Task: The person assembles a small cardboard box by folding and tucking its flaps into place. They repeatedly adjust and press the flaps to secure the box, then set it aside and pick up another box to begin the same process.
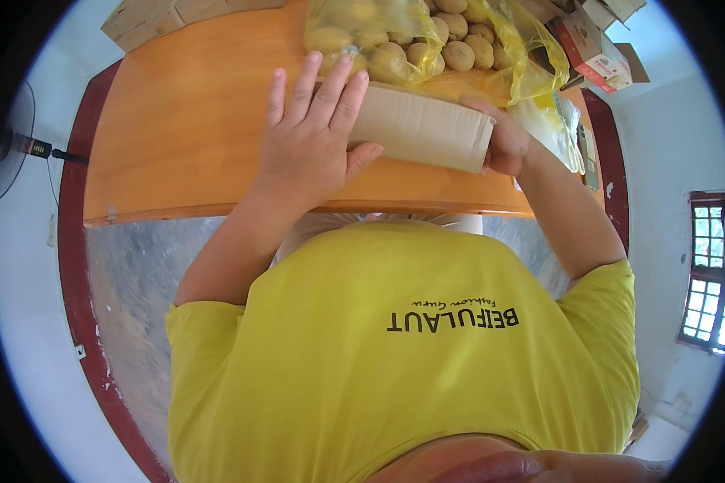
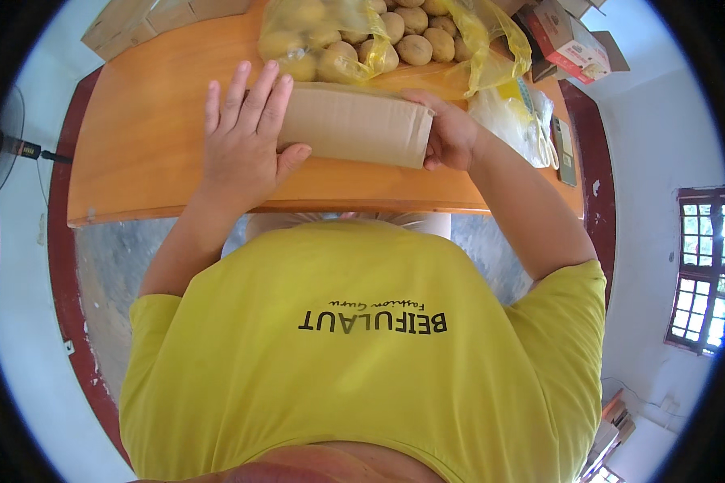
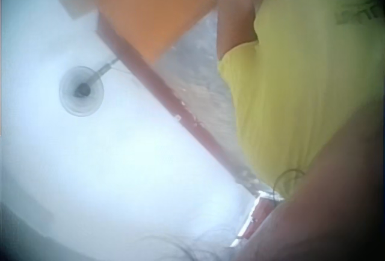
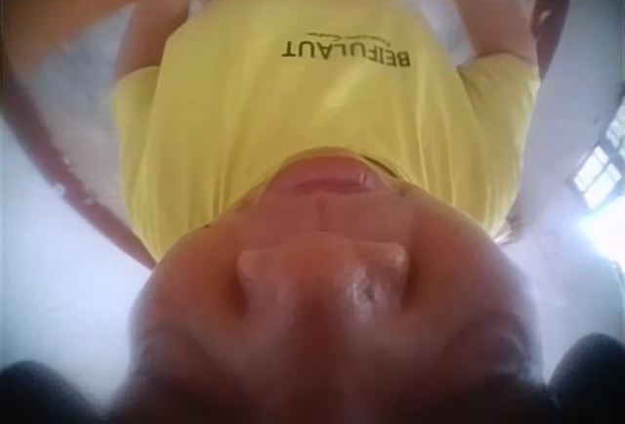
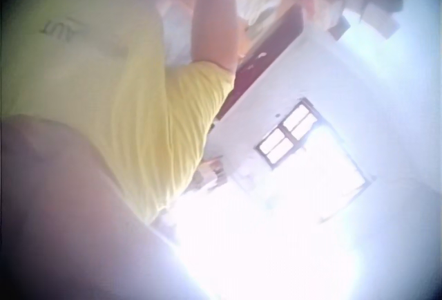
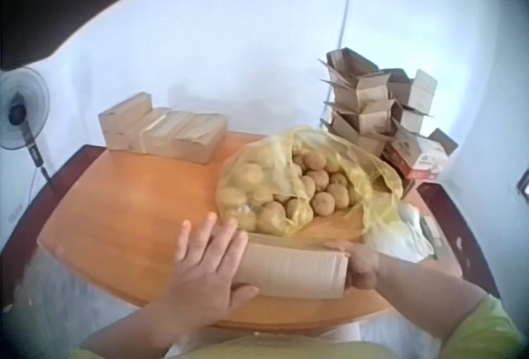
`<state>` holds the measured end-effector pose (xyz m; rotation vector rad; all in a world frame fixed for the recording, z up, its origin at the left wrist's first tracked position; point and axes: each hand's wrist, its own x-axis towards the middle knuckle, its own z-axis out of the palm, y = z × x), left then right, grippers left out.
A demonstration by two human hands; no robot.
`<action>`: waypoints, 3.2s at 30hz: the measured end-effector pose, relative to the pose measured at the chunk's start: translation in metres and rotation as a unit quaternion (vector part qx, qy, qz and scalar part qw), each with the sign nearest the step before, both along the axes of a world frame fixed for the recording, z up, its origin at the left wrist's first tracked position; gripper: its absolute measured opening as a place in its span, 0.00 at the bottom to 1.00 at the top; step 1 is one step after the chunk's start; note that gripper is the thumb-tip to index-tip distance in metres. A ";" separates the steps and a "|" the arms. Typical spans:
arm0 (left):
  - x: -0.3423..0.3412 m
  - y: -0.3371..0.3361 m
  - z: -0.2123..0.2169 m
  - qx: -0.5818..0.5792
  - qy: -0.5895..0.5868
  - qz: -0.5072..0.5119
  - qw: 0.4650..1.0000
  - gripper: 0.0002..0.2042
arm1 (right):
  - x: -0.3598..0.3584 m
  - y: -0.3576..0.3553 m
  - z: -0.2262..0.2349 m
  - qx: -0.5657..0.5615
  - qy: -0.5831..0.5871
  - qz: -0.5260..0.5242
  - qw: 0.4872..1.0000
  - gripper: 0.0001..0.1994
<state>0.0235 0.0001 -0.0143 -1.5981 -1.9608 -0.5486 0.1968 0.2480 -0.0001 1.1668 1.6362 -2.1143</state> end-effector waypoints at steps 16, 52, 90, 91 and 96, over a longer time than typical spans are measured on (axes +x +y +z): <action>0.067 0.069 0.016 -0.073 0.010 -0.125 0.989 0.38 | 0.001 -0.007 0.009 0.028 0.060 0.023 0.998 0.23; 0.008 -0.015 -0.005 -0.097 -0.274 -0.075 0.954 0.25 | 0.031 0.019 -0.022 0.091 0.087 0.178 0.976 0.34; 0.039 0.098 0.047 -0.291 -0.087 -0.318 0.898 0.24 | 0.036 0.022 -0.039 -0.070 0.193 0.010 0.979 0.12; 0.040 0.098 0.046 -0.290 -0.090 -0.316 0.899 0.24 | 0.036 0.024 -0.040 -0.093 0.200 0.005 0.975 0.11; 0.042 0.099 0.046 -0.286 -0.091 -0.315 0.900 0.24 | 0.037 0.026 -0.049 -0.067 0.197 0.028 0.978 0.07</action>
